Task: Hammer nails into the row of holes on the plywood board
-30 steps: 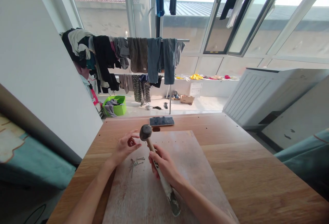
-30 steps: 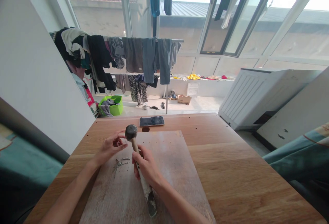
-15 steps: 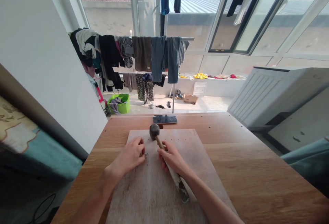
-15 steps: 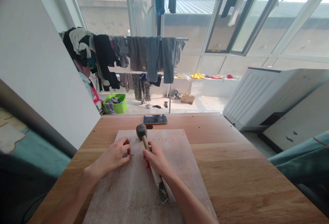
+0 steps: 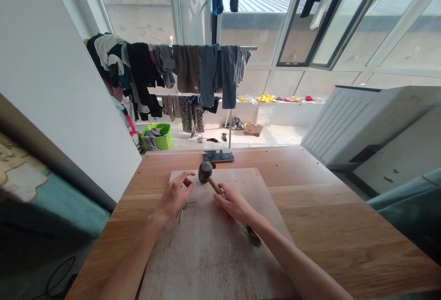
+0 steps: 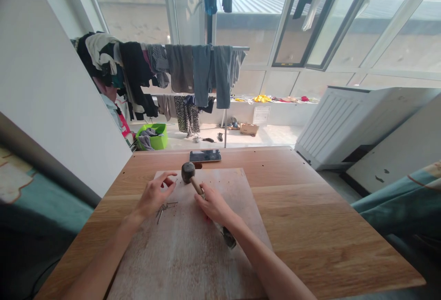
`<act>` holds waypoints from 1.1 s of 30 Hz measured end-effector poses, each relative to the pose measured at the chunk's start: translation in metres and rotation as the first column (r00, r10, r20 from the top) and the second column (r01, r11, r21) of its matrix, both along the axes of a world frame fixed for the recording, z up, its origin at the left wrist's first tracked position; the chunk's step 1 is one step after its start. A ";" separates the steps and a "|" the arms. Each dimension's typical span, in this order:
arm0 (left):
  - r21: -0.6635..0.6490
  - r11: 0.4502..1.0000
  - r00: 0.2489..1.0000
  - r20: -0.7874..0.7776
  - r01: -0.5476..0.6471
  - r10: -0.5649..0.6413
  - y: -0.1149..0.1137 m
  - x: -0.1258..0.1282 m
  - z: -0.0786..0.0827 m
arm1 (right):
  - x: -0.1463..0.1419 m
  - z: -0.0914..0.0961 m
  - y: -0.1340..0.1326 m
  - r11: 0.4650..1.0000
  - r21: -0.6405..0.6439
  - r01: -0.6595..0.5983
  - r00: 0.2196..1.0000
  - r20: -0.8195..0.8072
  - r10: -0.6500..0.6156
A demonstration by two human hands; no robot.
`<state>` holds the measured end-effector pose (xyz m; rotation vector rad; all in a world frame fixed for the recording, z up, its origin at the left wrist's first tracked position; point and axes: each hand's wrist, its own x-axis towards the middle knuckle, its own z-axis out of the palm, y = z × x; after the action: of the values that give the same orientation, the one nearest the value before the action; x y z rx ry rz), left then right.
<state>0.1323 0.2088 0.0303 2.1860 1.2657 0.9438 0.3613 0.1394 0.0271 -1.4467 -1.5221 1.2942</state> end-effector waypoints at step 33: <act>0.112 0.994 1.000 -0.013 -0.018 0.020 0.024 0.012 -0.026 | -0.004 0.013 -0.016 0.998 0.060 0.004 0.932 -0.361 0.018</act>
<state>0.1440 0.2331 0.0043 2.2729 1.2705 1.0320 0.3571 0.1237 0.0405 -1.0916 -1.3071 1.4159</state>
